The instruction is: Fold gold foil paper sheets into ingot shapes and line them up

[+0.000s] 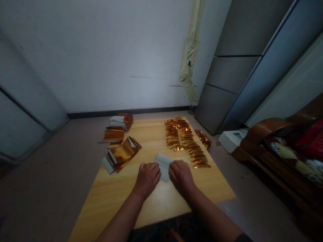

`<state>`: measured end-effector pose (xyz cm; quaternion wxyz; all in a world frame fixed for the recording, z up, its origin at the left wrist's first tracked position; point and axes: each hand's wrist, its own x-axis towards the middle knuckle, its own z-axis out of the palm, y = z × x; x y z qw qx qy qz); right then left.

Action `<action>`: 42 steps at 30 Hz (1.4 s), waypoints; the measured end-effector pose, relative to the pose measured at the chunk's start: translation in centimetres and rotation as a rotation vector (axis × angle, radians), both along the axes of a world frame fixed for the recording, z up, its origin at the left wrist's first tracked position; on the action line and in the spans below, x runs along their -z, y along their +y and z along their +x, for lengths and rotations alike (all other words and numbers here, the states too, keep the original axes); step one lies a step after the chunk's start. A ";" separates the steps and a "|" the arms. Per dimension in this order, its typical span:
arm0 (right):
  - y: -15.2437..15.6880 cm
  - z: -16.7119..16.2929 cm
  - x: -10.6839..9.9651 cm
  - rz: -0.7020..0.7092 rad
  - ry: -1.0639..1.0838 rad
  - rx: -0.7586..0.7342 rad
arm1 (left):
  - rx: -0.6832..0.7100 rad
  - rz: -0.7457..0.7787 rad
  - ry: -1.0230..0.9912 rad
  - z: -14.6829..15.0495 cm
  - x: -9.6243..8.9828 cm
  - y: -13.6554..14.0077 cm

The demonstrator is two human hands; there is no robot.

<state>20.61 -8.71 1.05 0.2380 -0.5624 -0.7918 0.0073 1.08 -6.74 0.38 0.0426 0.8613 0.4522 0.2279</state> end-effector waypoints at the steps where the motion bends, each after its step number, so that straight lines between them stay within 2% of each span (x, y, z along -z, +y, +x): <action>1: 0.5 -0.1 0.0 -0.004 0.053 0.058 | -0.007 -0.003 0.013 0.1 0.0 0.1; 5: 2.5 -1.2 0.3 -0.120 0.190 0.235 | -0.029 -0.003 0.033 0.3 0.1 0.1; 9: 3.7 -2.0 0.7 -0.198 0.236 0.232 | -0.032 -0.006 0.012 0.1 0.4 0.0; 17: 4.0 -2.3 1.2 -0.165 0.223 0.192 | -0.011 -0.004 -0.018 -0.1 0.8 0.3; 24: 2.9 -2.5 0.8 -0.115 -0.014 0.029 | -0.019 -0.024 -0.022 -0.1 0.5 0.1; 28: 2.5 -2.5 0.6 -0.117 -0.101 0.012 | -0.019 -0.015 -0.044 -0.1 0.4 0.0; 36: 1.7 -3.0 0.7 -0.049 -0.129 -0.004 | -0.063 -0.015 -0.153 0.0 0.6 -0.1; 42: 1.4 -3.1 0.5 -0.056 -0.158 -0.009 | -0.029 -0.035 -0.192 0.0 0.6 -0.2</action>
